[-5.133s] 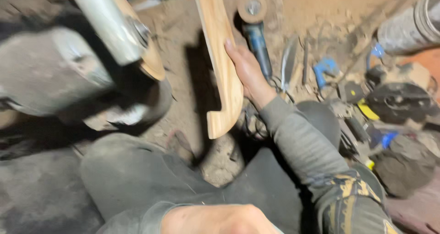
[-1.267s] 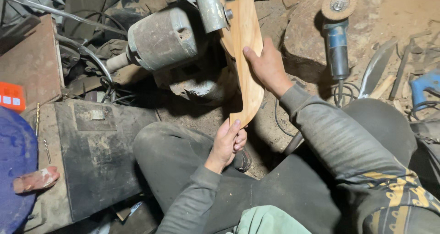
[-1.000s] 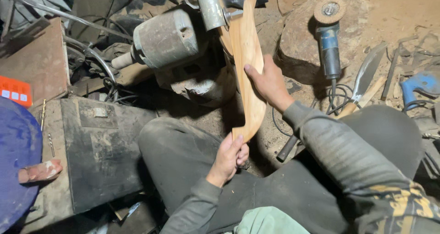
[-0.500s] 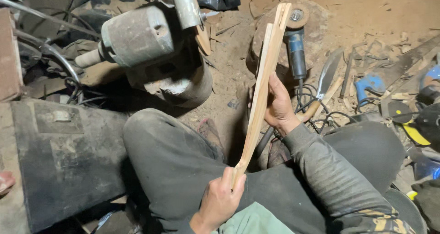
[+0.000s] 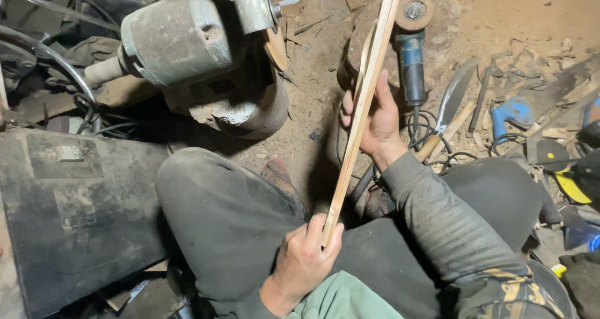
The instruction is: The person sits on the workshop floor holding a curved carved wooden piece on their lap and sands its surfaces with an angle grinder, repositioning the piece to work different edges. They then hold the piece against a stationary bench grinder to smooth it further.
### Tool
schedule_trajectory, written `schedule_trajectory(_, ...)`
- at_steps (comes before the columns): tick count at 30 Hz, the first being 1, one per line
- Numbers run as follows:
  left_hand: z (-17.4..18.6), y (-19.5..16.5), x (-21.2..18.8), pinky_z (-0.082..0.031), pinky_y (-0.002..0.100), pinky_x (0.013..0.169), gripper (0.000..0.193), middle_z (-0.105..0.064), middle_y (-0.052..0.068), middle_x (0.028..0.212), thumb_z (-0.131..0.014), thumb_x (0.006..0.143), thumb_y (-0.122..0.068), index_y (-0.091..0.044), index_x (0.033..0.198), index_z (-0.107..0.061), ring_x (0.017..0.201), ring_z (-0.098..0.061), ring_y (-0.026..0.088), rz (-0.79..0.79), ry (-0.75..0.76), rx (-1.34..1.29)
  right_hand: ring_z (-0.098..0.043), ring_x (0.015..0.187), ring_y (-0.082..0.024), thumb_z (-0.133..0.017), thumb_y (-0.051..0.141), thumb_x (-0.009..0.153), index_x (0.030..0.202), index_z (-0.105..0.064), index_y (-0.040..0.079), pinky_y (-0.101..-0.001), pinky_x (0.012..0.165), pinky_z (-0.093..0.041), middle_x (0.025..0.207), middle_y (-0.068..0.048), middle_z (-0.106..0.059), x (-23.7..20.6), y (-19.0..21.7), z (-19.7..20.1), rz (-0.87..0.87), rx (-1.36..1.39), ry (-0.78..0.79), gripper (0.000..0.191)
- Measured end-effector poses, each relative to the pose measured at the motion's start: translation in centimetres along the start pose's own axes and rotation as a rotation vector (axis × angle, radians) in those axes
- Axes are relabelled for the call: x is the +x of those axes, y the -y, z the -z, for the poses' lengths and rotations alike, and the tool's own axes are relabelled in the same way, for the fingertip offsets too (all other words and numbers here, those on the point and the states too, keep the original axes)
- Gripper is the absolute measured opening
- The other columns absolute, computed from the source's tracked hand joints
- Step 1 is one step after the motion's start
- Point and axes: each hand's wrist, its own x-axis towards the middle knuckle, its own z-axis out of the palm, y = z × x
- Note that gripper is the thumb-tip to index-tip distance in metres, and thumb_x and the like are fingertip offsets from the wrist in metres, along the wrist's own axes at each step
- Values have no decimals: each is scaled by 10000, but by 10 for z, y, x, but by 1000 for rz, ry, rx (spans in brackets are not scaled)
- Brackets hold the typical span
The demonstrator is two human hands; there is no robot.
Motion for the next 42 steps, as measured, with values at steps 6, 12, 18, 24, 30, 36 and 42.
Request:
schedule_trajectory(6, 0, 29, 39, -540, 460, 588, 177, -653, 194, 798, -720, 977, -116, -53, 990, -555, 681, -685, 362, -175, -11, 199, -540, 645, -190, -524, 647, 1024, 1085, -606, 82, -316, 528, -443, 773, -45, -541, 59, -4, 3, 70, 40, 40, 574)
schedule_trajectory(12, 5, 89, 98, -485, 390, 560, 169, -620, 149, 825, -560, 1116, -205, -39, 1123, -529, 803, -675, 333, 158, -115, -163, -645, 897, -213, -592, 442, 1085, 1211, -577, 46, -371, 805, -555, 1024, -103, -636, 139, -3, 3, 136, -192, 95, 415)
schedule_trajectory(18, -6, 143, 161, -341, 204, 420, 227, -496, -22, 690, -547, 1050, -319, -98, 1059, -493, 524, -447, 48, 601, -9, -990, -668, 1119, -176, -661, 245, 1039, 1334, -520, -3, -337, 1010, -545, 1225, -114, -678, 227, -15, 10, 317, -716, 36, 411)
schedule_trajectory(24, -5, 170, 194, -326, 200, 413, 271, -472, -14, 690, -563, 1048, -351, -88, 1081, -506, 528, -437, 49, 609, -35, -1088, -693, 1082, -201, -687, 220, 1009, 1314, -561, -26, -342, 980, -559, 1211, -143, -714, 286, -36, 29, 347, -774, 1, 412)
schedule_trajectory(30, -1, 184, 211, -324, 195, 423, 290, -468, -11, 701, -562, 1070, -357, -79, 1099, -485, 542, -442, 55, 607, -33, -1110, -714, 1076, -207, -668, 209, 1011, 1326, -567, -24, -344, 965, -578, 1217, -147, -718, 307, -46, 23, 278, -705, -19, 405)
schedule_trajectory(36, 1, 190, 213, -331, 199, 424, 292, -464, -13, 703, -553, 1067, -359, -88, 1165, -506, 537, -436, 53, 608, -30, -1134, -726, 1118, -225, -652, 177, 1032, 1365, -549, -29, -347, 993, -582, 1277, -153, -713, 304, -46, 12, 338, -743, 66, 405)
schedule_trajectory(42, -2, 189, 195, -326, 199, 434, 311, -456, -14, 715, -539, 1084, -363, -79, 1207, -505, 548, -424, 56, 581, -12, -1175, -717, 1140, -220, -661, 164, 1046, 1365, -559, -33, -342, 1022, -567, 1279, -151, -721, 289, -41, -3, 375, -808, 81, 389)
